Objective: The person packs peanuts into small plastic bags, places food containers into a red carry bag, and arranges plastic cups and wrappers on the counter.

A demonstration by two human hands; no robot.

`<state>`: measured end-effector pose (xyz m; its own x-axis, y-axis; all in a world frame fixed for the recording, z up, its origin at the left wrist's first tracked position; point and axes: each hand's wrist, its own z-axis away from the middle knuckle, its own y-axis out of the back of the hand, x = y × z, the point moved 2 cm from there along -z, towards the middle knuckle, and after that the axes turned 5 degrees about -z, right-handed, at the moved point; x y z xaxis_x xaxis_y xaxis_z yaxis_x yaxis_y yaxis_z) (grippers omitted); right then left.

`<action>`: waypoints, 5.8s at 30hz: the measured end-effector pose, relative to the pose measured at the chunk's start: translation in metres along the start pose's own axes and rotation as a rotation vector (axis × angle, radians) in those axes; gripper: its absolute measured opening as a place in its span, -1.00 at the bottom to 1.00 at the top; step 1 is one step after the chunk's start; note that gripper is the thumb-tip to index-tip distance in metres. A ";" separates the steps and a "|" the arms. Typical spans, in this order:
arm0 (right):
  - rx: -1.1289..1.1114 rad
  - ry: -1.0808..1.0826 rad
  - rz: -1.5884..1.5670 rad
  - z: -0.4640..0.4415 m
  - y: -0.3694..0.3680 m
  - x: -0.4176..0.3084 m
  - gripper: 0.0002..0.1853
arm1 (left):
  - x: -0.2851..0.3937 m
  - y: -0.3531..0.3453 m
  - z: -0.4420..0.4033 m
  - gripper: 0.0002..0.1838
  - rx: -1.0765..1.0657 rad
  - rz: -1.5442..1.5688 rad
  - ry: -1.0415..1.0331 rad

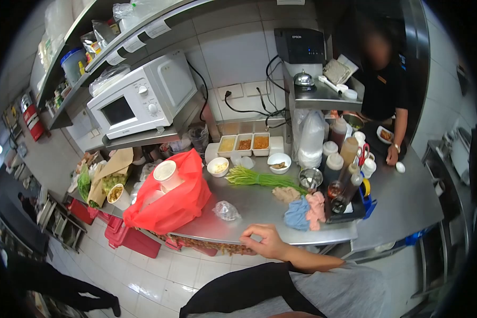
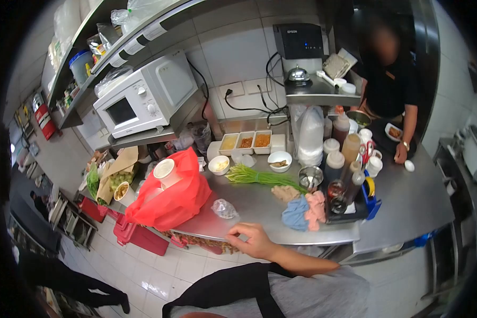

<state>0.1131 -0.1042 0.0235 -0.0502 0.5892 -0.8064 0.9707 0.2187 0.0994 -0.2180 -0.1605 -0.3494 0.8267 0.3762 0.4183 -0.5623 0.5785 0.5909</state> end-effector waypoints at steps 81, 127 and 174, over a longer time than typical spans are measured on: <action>-0.988 -0.473 -0.105 0.126 0.061 0.151 -0.92 | 0.045 -0.349 0.226 -0.38 0.083 0.387 0.595; -1.393 -0.689 0.237 0.170 0.027 0.273 -0.75 | 0.114 -0.415 0.276 -0.43 0.414 0.630 0.754; -1.500 -0.532 0.203 0.155 0.025 0.226 -0.79 | 0.117 -0.423 0.268 -0.46 0.485 0.648 0.755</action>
<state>0.1628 -0.0867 -0.2465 0.4392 0.4478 -0.7788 -0.1619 0.8922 0.4217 0.1114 -0.5550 -0.3655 0.0798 0.9455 0.3156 -0.7048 -0.1704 0.6887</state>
